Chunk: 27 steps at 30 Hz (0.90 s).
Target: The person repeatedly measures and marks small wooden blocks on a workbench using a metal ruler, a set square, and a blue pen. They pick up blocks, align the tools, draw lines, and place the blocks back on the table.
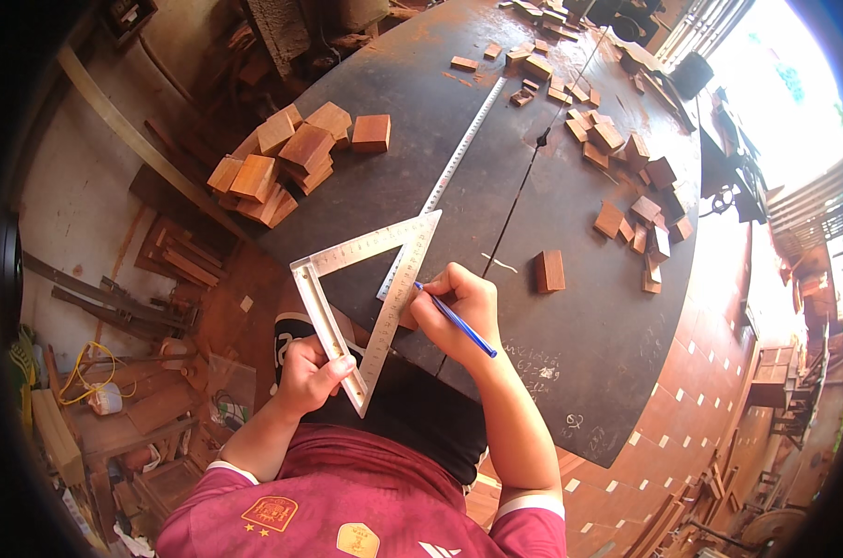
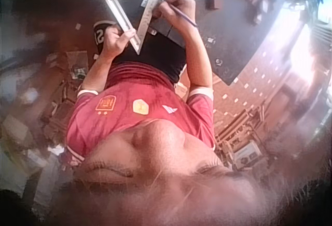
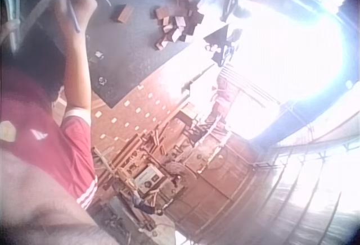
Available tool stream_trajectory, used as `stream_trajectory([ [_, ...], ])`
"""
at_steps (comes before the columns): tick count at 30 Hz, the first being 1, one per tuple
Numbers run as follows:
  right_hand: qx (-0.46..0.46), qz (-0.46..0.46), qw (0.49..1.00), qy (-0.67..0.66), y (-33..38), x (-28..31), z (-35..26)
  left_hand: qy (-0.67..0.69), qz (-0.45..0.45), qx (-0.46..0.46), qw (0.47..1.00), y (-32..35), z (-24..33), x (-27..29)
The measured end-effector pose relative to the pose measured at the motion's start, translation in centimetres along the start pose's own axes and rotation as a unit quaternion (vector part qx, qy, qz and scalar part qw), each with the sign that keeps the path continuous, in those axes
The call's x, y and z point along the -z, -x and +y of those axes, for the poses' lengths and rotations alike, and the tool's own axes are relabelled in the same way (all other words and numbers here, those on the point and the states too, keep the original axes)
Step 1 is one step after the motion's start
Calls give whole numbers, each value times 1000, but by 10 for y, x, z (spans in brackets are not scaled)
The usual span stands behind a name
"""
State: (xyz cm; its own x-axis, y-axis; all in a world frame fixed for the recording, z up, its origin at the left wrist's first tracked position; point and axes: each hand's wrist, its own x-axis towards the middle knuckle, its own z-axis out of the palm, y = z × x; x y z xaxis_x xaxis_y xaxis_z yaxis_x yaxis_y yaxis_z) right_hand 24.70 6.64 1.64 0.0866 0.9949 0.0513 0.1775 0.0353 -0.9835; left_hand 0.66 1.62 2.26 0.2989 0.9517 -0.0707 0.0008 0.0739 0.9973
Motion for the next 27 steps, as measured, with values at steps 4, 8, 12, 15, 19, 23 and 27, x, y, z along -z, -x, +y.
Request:
stream_trajectory([
  [4, -10, -4, 1000, -12, 0, -1, 0, 5, 3, 4, 1000, 0, 0, -1],
  [8, -15, -11, 1000, -22, 1, 0, 5, -5, -1, -3, 1000, 0, -1, 0],
  [12, 2, -9, 1000, -30, 0, 0, 6, -5, 6, -1, 1000, 0, 0, -1],
  [15, -12, -25, 999, -40, 2, 1, -2, -12, 12, 0, 1000, 2, -1, -1],
  [19, 29, -52, 998, 12, 5, 4, 1, -12, 14, 9, 1000, 2, 0, -1],
  [23, 5, -115, 993, 4, 11, 6, -6, -17, 12, 7, 1000, 3, 2, -1],
  [27, -3, -173, 984, 31, 14, 8, -11, -13, 15, 12, 1000, 4, 0, -1],
])
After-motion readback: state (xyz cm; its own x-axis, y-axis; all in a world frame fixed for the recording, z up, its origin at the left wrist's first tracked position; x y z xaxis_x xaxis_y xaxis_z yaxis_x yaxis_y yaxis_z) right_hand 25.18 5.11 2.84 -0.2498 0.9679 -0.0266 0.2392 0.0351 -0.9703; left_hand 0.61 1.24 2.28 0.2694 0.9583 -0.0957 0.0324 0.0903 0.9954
